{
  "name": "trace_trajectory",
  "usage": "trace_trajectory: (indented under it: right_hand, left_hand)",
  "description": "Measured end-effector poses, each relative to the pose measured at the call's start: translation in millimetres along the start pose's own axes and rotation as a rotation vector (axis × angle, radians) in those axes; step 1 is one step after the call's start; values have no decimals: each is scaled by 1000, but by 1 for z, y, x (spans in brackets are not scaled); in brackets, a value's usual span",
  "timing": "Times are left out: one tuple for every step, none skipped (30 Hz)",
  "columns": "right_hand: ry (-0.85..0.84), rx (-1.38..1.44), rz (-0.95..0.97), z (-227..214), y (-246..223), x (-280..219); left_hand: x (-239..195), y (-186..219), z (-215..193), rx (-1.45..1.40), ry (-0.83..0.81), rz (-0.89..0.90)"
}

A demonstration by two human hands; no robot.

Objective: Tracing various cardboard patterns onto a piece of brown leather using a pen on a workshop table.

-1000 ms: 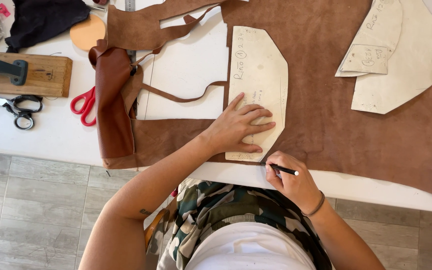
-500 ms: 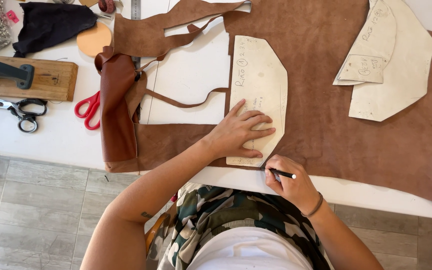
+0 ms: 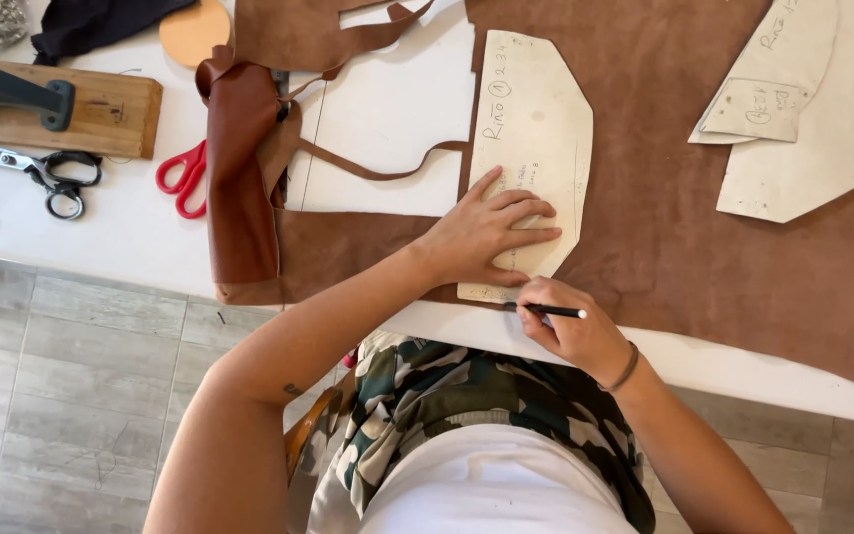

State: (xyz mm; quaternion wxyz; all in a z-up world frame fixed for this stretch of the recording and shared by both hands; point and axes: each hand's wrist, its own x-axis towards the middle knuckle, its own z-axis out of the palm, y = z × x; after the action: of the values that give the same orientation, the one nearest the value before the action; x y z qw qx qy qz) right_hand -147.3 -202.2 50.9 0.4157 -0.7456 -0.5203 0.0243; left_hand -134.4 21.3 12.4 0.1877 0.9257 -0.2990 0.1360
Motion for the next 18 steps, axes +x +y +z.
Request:
trace_trajectory:
  right_hand:
    - [0,0,-2,1,-2,4]
    - [-6,-7,-30,1,-4,7]
    - [-10,-13,-60,1,-6,12]
    - [-10,-13,-64,2,-2,14]
    - [-23,0,-67,3,0,13]
    - [-36,12,-70,5,3,13]
    - [-36,13,-69,4,5,12]
    - [-33,36,-57,4,8,12]
    - [-31,59,-46,5,10,12]
    - [-32,62,-45,5,16,6]
    - [-13,69,-29,5,22,0]
    - [6,77,-14,5,29,-5]
    - [6,77,-16,4,30,-6]
    - [-3,82,-6,3,32,-6]
    - [-11,87,11,2,32,-10]
    - [-10,86,15,2,28,-9]
    - [-17,99,-1,1,25,-7]
    - [-23,111,-17,0,21,-5]
  left_hand:
    - [0,1,0,2,1,-1]
    - [0,1,1,7,7,2]
    - [0,1,0,15,13,3]
    - [0,0,-1,19,14,2]
    - [0,0,-1,8,19,6]
    - [0,0,-1,-4,24,10]
    - [0,1,-2,-5,23,9]
    - [0,1,-2,-2,25,11]
    - [0,1,-3,1,27,11]
    - [0,2,-2,0,26,9]
    - [0,1,-1,3,24,11]
    - [0,0,0,6,22,12]
    - [0,0,-2,8,22,11]
    - [0,0,-3,9,13,10]
    - [0,1,-3,4,4,12]
    - [-1,2,-3,0,2,13]
    - [0,2,-3,1,2,11]
    - [0,2,-4,2,3,10]
